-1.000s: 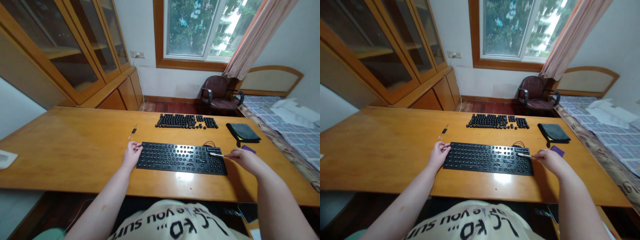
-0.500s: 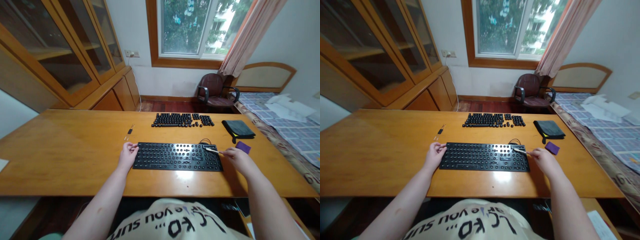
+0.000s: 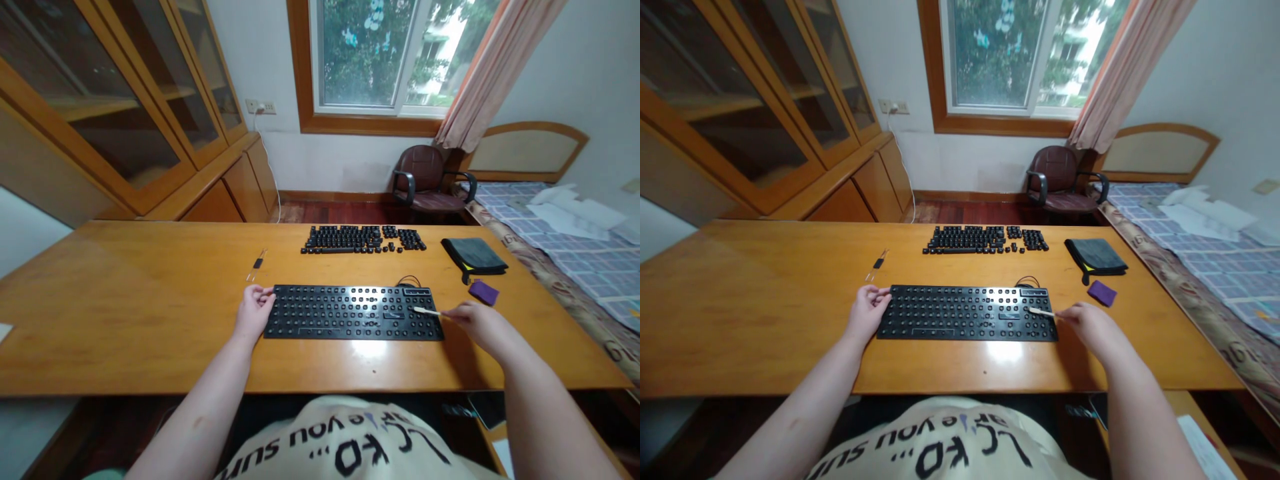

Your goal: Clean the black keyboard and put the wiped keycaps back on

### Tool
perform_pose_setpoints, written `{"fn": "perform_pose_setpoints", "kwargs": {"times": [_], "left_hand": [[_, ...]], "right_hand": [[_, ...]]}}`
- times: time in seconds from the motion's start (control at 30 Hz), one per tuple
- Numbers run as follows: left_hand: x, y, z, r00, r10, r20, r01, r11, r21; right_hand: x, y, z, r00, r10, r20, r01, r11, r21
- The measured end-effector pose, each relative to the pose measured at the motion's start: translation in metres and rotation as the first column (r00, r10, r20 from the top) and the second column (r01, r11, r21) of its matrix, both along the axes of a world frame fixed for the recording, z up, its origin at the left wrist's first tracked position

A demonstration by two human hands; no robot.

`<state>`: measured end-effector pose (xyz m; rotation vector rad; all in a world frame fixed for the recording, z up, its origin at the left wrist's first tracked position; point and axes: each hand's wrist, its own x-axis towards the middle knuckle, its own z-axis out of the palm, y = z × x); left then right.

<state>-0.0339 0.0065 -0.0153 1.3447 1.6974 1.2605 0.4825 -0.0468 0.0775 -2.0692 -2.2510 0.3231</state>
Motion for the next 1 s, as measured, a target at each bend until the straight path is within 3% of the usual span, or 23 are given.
{"fn": "perform_pose_setpoints", "kwargs": {"times": [0.1,0.17,0.3,0.43,0.5,0.6,0.7,0.87,1.0], "left_hand": [[0.0,0.0,0.001,1.0,-0.013,0.006,0.013,1.0,0.006],[0.001,0.0,0.001,1.0,-0.007,-0.003,0.007,1.0,0.012],[0.0,0.001,0.0,0.999,0.033,0.004,-0.033,0.999,0.02],[0.0,0.001,-0.002,1.0,0.009,0.005,-0.009,1.0,0.025],[-0.001,0.001,-0.002,1.0,-0.006,0.0,0.006,1.0,0.022],[-0.001,0.001,-0.002,1.0,-0.005,0.004,0.005,1.0,0.02],[-0.002,0.001,-0.003,1.0,-0.005,-0.001,0.005,1.0,0.029],[-0.001,0.002,-0.004,1.0,-0.007,0.003,0.007,0.999,0.038],[-0.002,0.002,-0.004,1.0,-0.001,-0.01,0.001,0.999,0.036]], "right_hand": [[0.015,-0.001,0.002,0.987,-0.153,0.048,0.154,0.987,-0.034],[0.018,-0.001,0.003,0.989,-0.145,0.032,0.145,0.989,-0.004],[0.01,-0.001,-0.006,0.996,0.008,-0.085,-0.004,0.999,0.038],[0.024,-0.011,-0.012,0.987,-0.153,-0.037,0.152,0.988,-0.034],[0.033,-0.016,-0.007,0.984,-0.177,0.021,0.177,0.984,0.022],[0.029,-0.019,0.0,0.997,-0.078,-0.005,0.078,0.989,0.126],[0.016,-0.016,-0.006,0.992,0.093,-0.091,-0.085,0.993,0.084],[0.031,-0.014,-0.013,1.0,-0.008,0.017,0.008,1.0,0.0],[0.027,-0.015,0.001,0.998,0.053,0.028,-0.055,0.993,0.105]]}}
